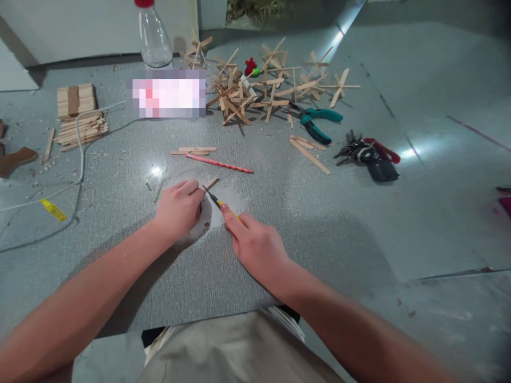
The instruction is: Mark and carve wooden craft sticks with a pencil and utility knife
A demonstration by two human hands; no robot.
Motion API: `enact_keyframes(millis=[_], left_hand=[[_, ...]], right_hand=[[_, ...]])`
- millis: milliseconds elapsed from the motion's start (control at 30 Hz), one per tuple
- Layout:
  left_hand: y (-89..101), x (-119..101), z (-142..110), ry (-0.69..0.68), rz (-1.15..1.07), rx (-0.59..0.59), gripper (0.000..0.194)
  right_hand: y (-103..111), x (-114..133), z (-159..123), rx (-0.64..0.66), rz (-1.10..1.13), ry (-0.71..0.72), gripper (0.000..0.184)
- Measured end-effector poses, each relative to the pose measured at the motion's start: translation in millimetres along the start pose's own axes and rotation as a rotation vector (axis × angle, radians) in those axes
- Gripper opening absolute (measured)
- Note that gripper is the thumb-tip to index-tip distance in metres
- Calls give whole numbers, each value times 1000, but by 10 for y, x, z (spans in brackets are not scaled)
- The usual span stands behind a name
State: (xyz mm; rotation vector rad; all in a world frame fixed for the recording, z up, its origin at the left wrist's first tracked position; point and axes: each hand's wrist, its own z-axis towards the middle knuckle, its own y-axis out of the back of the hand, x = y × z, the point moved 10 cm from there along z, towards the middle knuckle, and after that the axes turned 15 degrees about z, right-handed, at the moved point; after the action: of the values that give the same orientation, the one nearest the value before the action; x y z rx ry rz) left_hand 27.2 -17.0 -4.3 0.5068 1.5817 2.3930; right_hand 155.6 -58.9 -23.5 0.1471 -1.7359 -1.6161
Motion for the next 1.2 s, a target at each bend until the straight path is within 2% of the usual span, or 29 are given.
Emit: enact_keyframes(millis=[167, 367, 633, 933, 1200], left_hand=[[4, 6, -11, 29, 0, -4, 23], [0, 36, -23, 88, 14, 3, 26], [21, 47, -33, 80, 33, -7, 25], [71, 31, -46, 82, 15, -18, 28], [17, 171, -44, 196, -249, 78, 27]], right_hand=[[27, -8, 19, -42, 66, 17, 48], [291, -10, -76, -290, 234, 114, 41], [190, -112, -66, -192, 252, 45, 42], [246, -72, -94, -204, 245, 68, 40], [323, -93, -150, -209, 257, 56, 37]])
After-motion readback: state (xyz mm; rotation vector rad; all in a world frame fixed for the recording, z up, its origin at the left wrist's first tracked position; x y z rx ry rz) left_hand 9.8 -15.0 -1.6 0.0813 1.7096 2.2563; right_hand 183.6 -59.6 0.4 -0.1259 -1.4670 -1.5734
